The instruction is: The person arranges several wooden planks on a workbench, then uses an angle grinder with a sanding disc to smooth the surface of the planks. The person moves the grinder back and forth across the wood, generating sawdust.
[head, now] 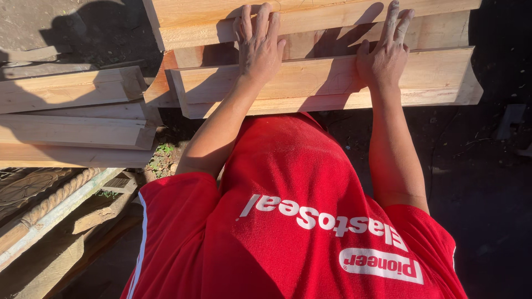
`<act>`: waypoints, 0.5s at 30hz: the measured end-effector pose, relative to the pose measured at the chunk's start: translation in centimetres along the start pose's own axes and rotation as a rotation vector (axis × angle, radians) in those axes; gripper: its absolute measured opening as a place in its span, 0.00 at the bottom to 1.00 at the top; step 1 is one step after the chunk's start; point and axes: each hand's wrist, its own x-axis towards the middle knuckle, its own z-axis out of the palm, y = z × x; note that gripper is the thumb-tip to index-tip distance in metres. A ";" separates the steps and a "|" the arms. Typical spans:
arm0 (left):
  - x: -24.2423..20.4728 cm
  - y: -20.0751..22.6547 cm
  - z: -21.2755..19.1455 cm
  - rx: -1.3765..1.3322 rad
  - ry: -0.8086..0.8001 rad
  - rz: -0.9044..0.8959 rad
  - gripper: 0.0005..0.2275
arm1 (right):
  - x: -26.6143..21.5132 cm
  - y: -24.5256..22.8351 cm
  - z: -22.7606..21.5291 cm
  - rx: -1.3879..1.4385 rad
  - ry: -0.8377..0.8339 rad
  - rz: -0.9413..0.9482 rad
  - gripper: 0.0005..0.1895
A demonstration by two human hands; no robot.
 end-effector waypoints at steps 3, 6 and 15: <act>-0.6 -1.9 -1.6 -0.133 -0.042 0.056 0.22 | 0.1 0.1 -0.8 0.029 -0.029 0.028 0.52; -2.3 -6.2 -4.8 -0.117 0.088 -0.020 0.25 | 0.6 -0.6 -0.8 0.107 -0.103 0.093 0.51; -5.0 -25.0 -7.2 -0.778 0.142 -0.762 0.33 | 0.6 -0.2 -0.7 0.109 -0.074 0.065 0.51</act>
